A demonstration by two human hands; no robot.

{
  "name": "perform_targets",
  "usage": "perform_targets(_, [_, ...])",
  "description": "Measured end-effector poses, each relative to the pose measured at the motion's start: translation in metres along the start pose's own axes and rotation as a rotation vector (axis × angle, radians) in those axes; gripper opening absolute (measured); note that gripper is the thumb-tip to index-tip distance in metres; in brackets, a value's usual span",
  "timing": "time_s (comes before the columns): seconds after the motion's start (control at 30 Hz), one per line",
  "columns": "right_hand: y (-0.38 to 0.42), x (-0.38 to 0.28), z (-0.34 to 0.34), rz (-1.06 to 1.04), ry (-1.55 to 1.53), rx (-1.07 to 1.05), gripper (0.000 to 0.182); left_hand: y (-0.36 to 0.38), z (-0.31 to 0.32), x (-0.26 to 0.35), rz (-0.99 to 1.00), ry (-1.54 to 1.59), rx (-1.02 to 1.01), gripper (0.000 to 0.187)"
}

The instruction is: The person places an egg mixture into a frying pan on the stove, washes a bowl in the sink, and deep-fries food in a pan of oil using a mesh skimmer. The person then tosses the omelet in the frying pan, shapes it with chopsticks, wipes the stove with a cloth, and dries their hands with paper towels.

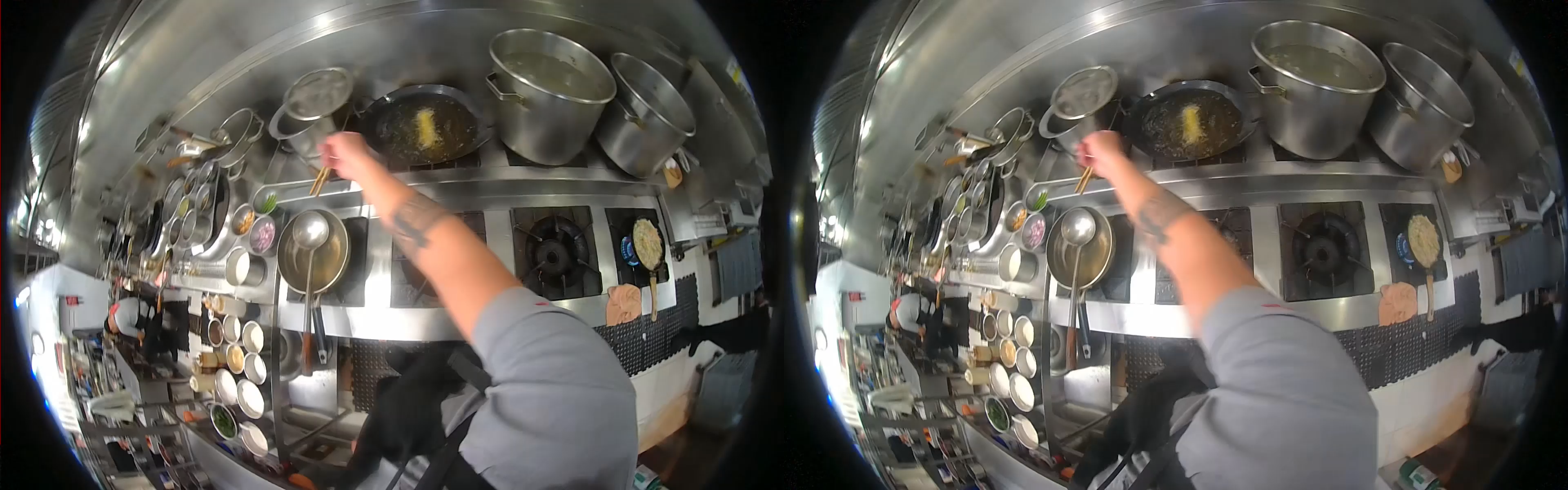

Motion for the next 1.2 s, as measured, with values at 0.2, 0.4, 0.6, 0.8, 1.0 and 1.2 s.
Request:
perform_targets(0.2, [-0.086,0.048,0.068,0.088,0.164,-0.079,0.039,-0.027,-0.033,-0.002,-0.17,0.248,-0.086,0.024])
perform_targets(0.4, [0.071,-0.007,0.042,0.016,0.761,-0.337,0.044,-0.102,-0.066,0.018,-0.129,0.303,-0.215,0.025])
perform_targets(0.6, [0.351,-0.093,-0.026,0.029,0.82,-0.501,0.048,-0.162,-0.103,0.033,-0.04,0.254,-0.304,0.025])
perform_targets(0.8, [0.586,-0.03,-0.194,-0.18,-0.064,-0.634,0.063,-0.209,-0.129,0.041,0.004,0.177,-0.334,0.025])
perform_targets(1.0, [0.699,0.19,-0.494,0.429,1.068,0.865,0.024,-0.22,-0.133,0.046,0.036,0.118,-0.36,0.025])
perform_targets(1.2, [0.681,0.162,-0.534,0.349,1.695,0.953,0.022,-0.178,-0.105,0.038,0.076,0.1,-0.369,0.026])
Point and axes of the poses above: each hand's wrist, its own y-axis away from the middle knuckle, its own z-axis out of the palm, x = y × z, the point moved 10 cm from there along -y, towards the middle knuckle, and after that the axes turned 2 degrees about x, right-handed, at the moved point
